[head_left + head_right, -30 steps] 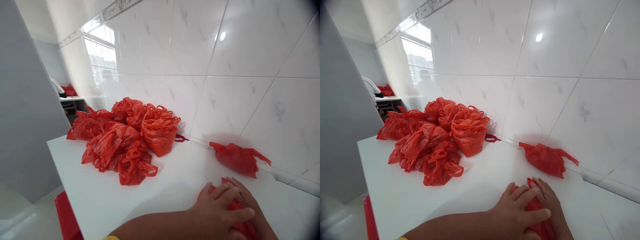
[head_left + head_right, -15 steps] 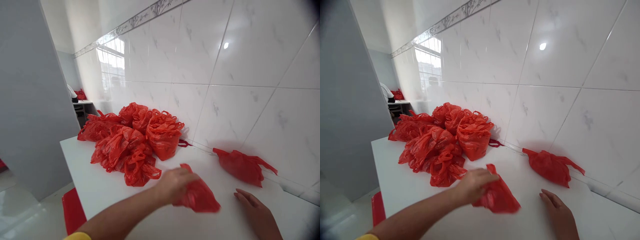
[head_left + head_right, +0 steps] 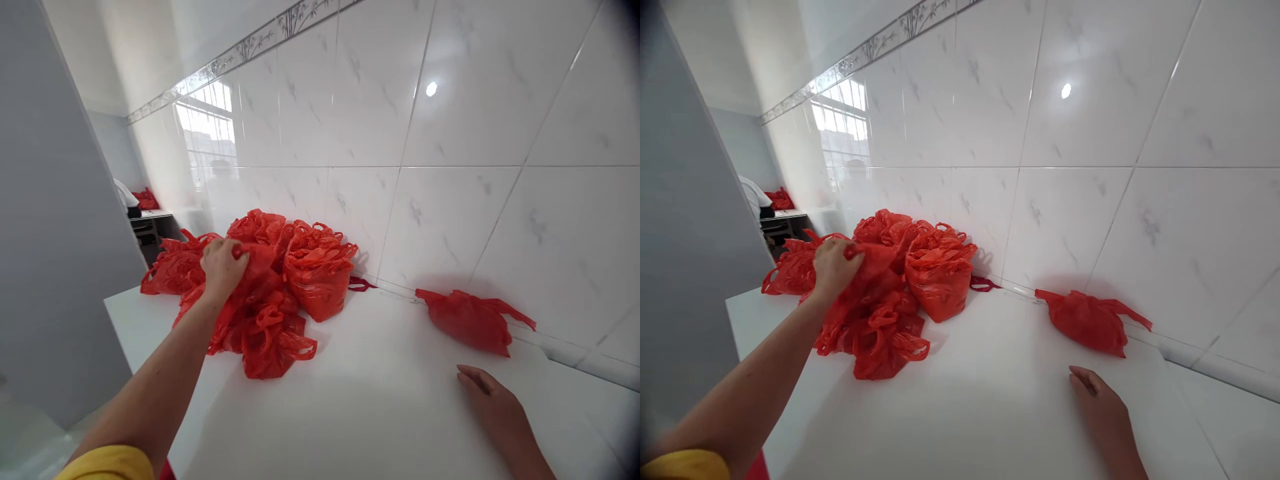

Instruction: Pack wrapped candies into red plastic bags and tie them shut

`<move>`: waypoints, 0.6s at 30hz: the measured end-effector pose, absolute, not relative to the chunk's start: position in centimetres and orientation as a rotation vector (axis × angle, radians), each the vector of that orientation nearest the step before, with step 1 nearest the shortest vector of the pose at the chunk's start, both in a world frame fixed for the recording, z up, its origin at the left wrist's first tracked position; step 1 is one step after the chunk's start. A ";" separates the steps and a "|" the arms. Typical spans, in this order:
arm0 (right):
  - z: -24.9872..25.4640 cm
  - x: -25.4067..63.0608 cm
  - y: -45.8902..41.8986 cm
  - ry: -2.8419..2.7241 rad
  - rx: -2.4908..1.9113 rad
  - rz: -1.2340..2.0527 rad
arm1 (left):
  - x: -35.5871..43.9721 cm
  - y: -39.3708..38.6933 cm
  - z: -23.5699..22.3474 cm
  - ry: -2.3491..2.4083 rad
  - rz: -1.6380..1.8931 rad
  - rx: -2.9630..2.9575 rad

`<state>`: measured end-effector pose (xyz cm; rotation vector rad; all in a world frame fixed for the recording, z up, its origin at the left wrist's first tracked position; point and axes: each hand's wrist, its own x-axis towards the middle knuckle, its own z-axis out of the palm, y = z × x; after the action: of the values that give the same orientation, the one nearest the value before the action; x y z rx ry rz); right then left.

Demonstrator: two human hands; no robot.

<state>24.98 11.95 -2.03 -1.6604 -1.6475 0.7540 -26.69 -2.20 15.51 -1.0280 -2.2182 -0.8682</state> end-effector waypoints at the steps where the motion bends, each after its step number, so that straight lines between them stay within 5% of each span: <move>1: -2.0 24.9 11.9 -1.646 -1.659 0.759 | -27.2 -1.9 14.1 -2.289 -0.814 -1.120; 7: -1.4 24.5 11.4 -1.627 -1.647 0.770 | -27.5 -1.1 9.5 -2.434 -0.679 -1.286; 18: -1.8 25.0 11.6 -1.663 -1.629 0.751 | -27.5 -1.4 12.1 -2.614 -0.662 -1.270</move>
<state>24.99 11.61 -1.81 -1.6289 -1.6630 0.7507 -27.46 -1.38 12.06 -1.2700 -2.6138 -0.6620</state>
